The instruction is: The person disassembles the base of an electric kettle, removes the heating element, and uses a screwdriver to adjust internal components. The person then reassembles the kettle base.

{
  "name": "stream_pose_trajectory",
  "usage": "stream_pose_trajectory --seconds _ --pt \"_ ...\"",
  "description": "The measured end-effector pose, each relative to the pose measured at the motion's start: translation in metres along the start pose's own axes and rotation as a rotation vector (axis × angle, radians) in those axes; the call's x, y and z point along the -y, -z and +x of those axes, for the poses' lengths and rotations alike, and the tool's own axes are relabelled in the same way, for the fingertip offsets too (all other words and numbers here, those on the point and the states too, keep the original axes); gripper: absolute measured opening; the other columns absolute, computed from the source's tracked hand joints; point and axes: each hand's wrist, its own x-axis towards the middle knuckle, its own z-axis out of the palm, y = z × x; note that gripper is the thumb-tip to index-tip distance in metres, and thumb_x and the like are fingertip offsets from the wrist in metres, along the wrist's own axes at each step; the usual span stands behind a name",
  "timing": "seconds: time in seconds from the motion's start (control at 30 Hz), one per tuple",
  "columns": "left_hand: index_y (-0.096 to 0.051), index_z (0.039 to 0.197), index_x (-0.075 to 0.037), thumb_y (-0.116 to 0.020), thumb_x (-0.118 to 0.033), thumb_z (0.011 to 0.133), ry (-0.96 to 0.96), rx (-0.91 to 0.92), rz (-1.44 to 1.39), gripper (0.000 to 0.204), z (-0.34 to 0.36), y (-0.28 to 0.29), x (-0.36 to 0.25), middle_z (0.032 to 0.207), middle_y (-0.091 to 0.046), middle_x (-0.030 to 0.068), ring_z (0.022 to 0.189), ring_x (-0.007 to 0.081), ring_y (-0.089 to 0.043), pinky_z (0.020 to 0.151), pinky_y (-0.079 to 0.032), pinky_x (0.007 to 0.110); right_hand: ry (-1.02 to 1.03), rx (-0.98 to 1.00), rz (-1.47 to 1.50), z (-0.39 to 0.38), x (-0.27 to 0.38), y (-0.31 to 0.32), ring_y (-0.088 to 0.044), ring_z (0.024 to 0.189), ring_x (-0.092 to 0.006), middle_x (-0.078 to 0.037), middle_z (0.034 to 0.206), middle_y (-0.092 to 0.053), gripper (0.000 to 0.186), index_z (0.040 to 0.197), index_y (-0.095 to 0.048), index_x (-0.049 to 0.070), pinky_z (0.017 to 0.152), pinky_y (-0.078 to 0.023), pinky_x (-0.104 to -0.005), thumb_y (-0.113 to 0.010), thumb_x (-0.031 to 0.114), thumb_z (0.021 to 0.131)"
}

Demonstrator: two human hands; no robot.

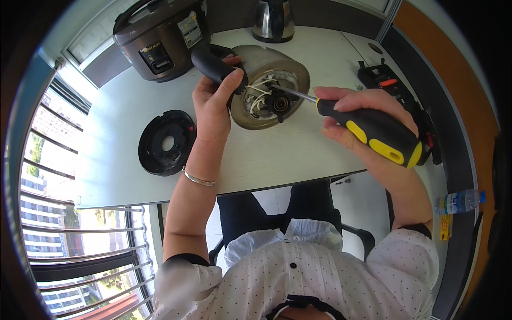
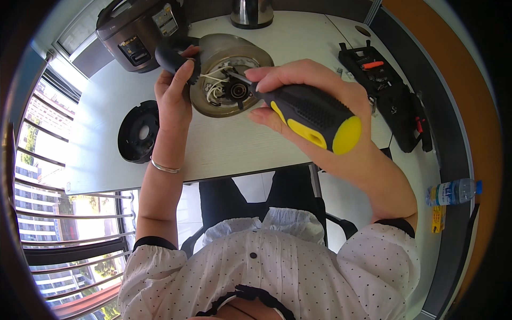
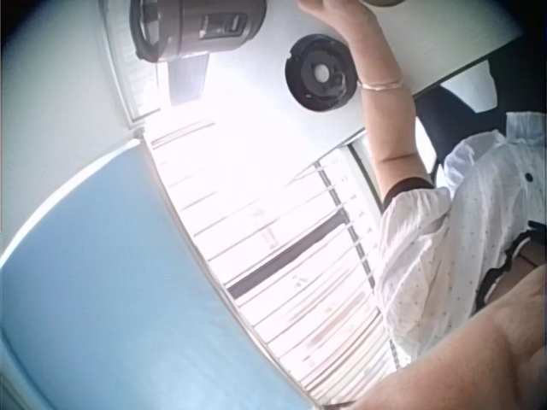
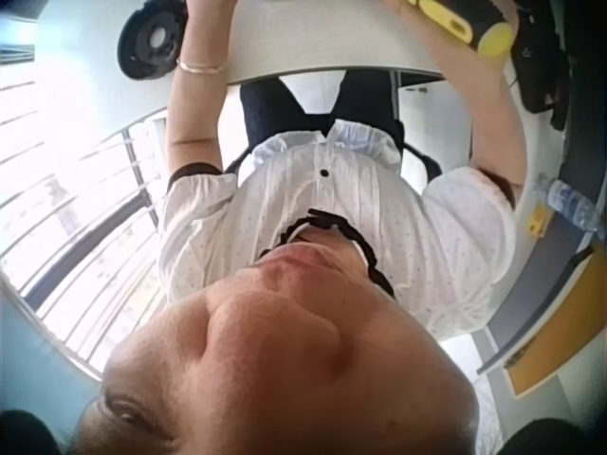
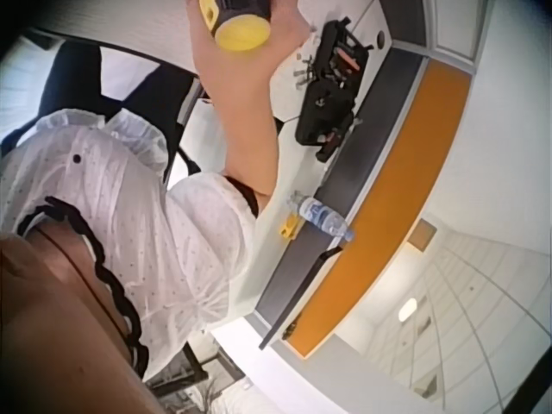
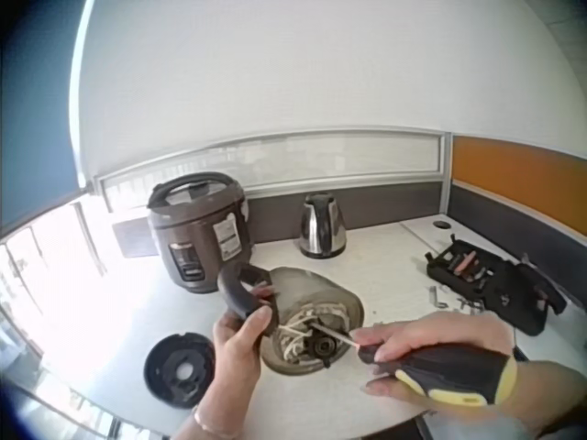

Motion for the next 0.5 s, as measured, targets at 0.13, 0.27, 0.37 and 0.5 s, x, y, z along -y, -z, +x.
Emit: stream_pose_trajectory --seconds 0.13,0.27,0.37,0.5 --pt "-0.06 0.108 0.004 -0.071 -0.016 0.081 -0.03 0.016 0.031 0.035 -0.001 0.0 0.0 0.115 -0.06 0.0089 0.104 0.0148 -0.053 0.095 -0.038 0.027 0.057 0.035 -0.114 0.001 0.007 -0.003 -0.067 0.09 -0.0224 -0.016 0.105 -0.067 0.028 0.092 -0.06 0.006 0.075 -0.054 -0.029 -0.075 -0.002 0.07" --pt "-0.06 0.108 0.004 -0.071 -0.015 0.081 0.001 -0.01 0.013 0.035 -0.001 -0.001 -0.001 0.115 -0.06 0.0091 0.103 0.0147 -0.053 0.095 -0.038 0.027 0.258 0.216 -0.207 -0.003 -0.001 0.001 -0.064 0.075 -0.0251 -0.012 0.101 -0.065 0.038 0.097 -0.058 0.004 0.065 -0.049 -0.0324 -0.071 0.004 0.062" --pt "-0.06 0.108 0.004 -0.071 -0.015 0.081 -0.014 0.003 0.035 0.036 -0.002 -0.001 -0.002 0.115 -0.06 0.0095 0.103 0.0148 -0.053 0.095 -0.038 0.028 0.254 0.253 -0.245 -0.008 0.004 -0.004 -0.063 0.074 -0.0275 -0.013 0.104 -0.064 0.038 0.097 -0.056 0.004 0.064 -0.049 -0.0338 -0.071 0.003 0.061" --pt "-0.06 0.108 0.004 -0.072 -0.016 0.08 -0.033 0.003 0.095 0.036 -0.004 -0.003 -0.004 0.115 -0.06 0.0099 0.104 0.0152 -0.053 0.096 -0.037 0.028 0.232 0.282 -0.261 -0.011 0.01 -0.009 -0.063 0.075 -0.0287 -0.017 0.107 -0.063 0.034 0.096 -0.056 0.003 0.066 -0.051 -0.0352 -0.07 0.003 0.065"
